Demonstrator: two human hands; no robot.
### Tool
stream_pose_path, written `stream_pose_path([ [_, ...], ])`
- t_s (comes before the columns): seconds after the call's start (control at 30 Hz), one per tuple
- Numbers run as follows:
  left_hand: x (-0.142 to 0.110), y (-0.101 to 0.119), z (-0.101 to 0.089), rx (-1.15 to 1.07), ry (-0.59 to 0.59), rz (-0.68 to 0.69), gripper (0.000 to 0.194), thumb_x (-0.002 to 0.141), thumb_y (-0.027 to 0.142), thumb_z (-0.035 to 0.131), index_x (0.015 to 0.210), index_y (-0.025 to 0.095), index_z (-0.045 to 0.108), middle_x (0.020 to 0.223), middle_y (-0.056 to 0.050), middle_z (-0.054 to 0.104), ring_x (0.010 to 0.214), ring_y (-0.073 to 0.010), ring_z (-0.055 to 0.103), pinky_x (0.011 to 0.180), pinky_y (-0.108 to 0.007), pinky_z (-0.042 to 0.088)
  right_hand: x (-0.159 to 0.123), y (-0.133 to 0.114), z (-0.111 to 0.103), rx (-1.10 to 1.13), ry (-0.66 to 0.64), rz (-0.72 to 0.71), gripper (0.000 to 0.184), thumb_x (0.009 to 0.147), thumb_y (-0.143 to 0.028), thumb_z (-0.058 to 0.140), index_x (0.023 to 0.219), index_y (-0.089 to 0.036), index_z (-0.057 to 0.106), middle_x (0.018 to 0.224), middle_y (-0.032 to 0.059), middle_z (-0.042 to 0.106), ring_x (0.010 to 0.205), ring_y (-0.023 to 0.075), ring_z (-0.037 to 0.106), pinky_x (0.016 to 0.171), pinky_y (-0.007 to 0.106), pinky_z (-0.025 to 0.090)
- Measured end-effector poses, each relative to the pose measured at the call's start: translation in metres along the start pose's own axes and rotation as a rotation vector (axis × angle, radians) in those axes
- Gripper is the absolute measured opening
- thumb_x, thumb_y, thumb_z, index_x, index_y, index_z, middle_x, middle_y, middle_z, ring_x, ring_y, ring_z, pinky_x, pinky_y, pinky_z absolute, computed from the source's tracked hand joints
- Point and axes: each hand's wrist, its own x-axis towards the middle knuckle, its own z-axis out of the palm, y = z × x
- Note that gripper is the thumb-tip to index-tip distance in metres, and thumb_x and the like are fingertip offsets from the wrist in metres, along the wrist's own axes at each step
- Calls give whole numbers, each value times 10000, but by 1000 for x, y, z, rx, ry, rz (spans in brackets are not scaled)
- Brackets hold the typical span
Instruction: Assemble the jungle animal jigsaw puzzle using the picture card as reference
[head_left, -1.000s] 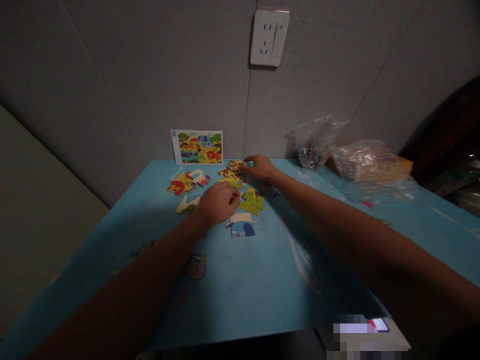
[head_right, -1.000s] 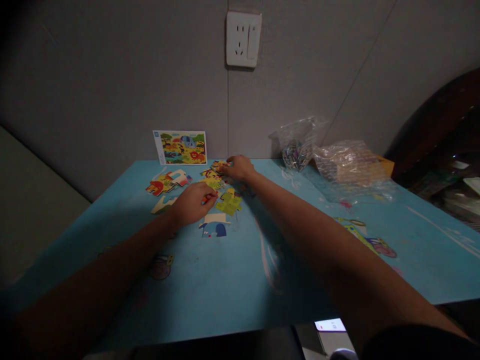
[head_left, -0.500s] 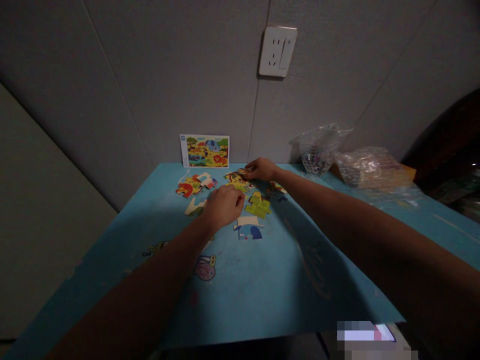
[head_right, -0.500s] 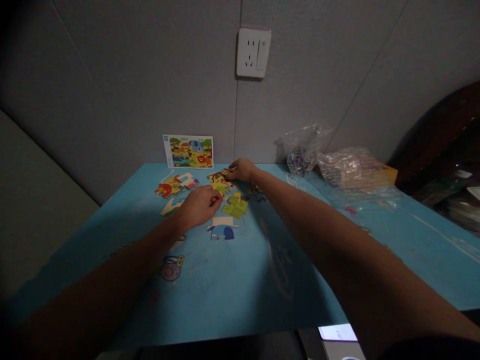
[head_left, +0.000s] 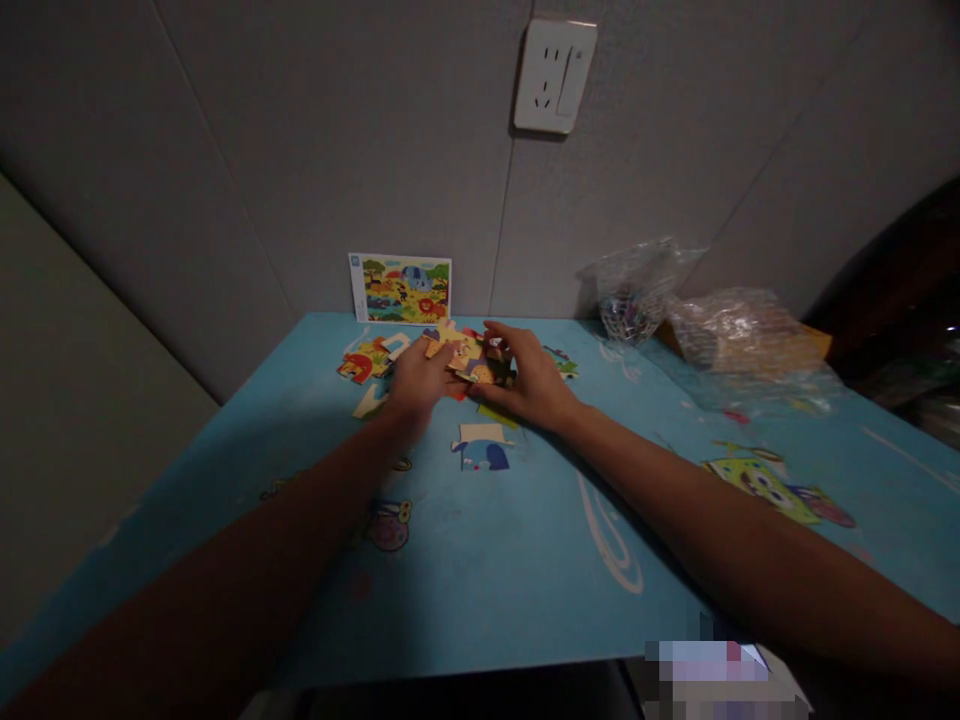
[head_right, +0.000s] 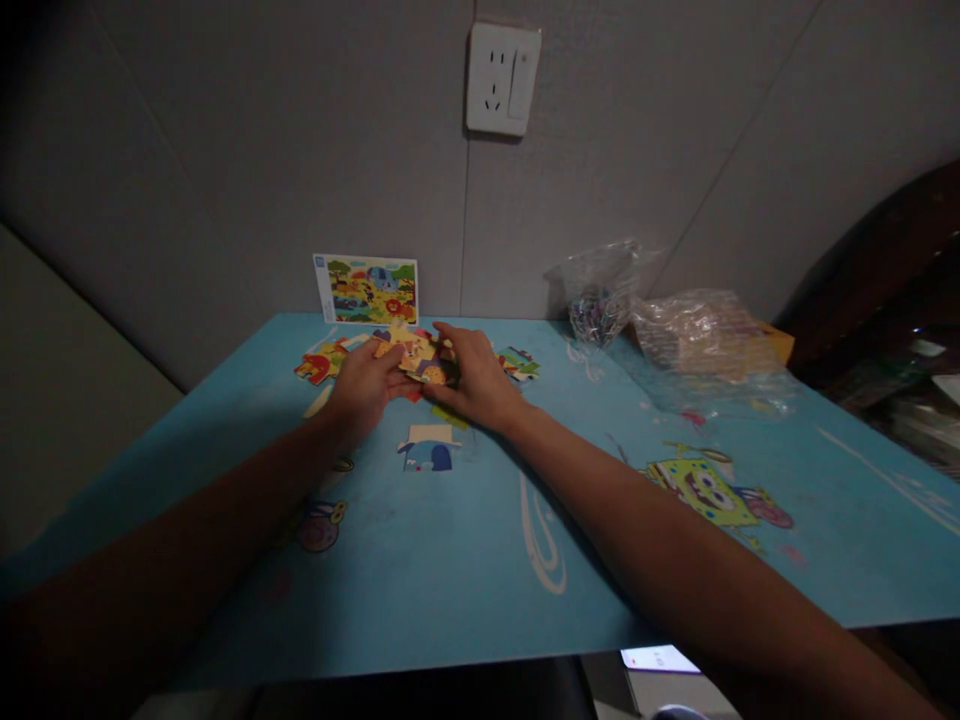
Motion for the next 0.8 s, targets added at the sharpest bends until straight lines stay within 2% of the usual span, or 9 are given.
stream_pose_path([
  [0.13, 4, 6, -2, -49, 164, 53, 43, 950, 181, 499, 935, 207, 467, 749, -8, 699, 691, -179, 745, 748, -380, 623, -2, 4, -3, -5, 29, 0, 755, 819, -428, 721, 1465, -222, 389, 1348, 157, 575, 1156, 329, 559, 967, 508, 477],
  [0.2, 4, 2, -2, -15, 85, 42, 70, 949, 230, 522, 899, 194, 488, 741, -20, 699, 707, -189, 744, 732, -378, 627, -3, 2, -4, 0, 53, -45, 717, 841, -448, 698, 1449, -206, 404, 1352, 163, 571, 1180, 323, 551, 981, 496, 473],
  [0.3, 3, -8, 0, 52, -147, 37, 105, 885, 235, 634, 873, 154, 569, 752, -41, 708, 708, -187, 733, 710, -347, 632, -1, -3, -5, 13, 68, -112, 705, 845, -464, 699, 1433, -198, 413, 1356, 165, 564, 1230, 313, 528, 1024, 483, 459],
  [0.37, 1, -11, 1, 93, -198, 50, 122, 837, 193, 684, 916, 137, 608, 775, -52, 719, 692, -184, 727, 684, -331, 633, 0, -4, -5, 15, 55, -123, 711, 844, -461, 703, 1437, -204, 406, 1368, 166, 551, 1262, 308, 511, 1051, 482, 448],
  [0.5, 0, -2, -1, 55, -7, 80, 105, 878, 199, 635, 958, 150, 589, 810, -56, 717, 660, -183, 729, 663, -337, 628, 1, -1, -6, 13, 7, -85, 675, 862, -431, 682, 1442, -219, 410, 1367, 163, 545, 1256, 305, 520, 1030, 488, 474],
  [0.57, 0, 5, -3, 28, 124, 62, 127, 922, 255, 592, 1020, 185, 552, 856, -53, 719, 688, -199, 743, 662, -363, 626, 0, 0, -7, 5, 30, -79, 638, 862, -401, 680, 1423, -214, 438, 1330, 162, 566, 1230, 304, 538, 1021, 493, 480],
  [0.63, 0, 10, -4, 19, 190, 20, 146, 955, 286, 548, 1080, 214, 522, 906, -56, 725, 725, -210, 751, 677, -390, 625, 0, -1, -8, -5, 71, -72, 606, 864, -385, 676, 1405, -213, 466, 1307, 162, 580, 1222, 304, 545, 1025, 500, 477],
  [0.7, -2, 9, -2, -13, 118, -40, 132, 983, 281, 499, 1077, 194, 535, 908, -75, 729, 738, -207, 749, 724, -409, 623, 0, -3, -8, -9, 97, -62, 572, 876, -394, 661, 1394, -217, 494, 1313, 161, 582, 1232, 302, 546, 1036, 506, 472],
  [0.8, -8, 4, 4, -114, -213, -200, 236, 1020, 307, 424, 1073, 137, 579, 906, -128, 732, 768, -220, 745, 814, -468, 606, 0, -8, -6, -2, 47, -89, 487, 927, -399, 591, 1375, -214, 549, 1376, 166, 564, 1281, 292, 532, 1067, 507, 456],
])
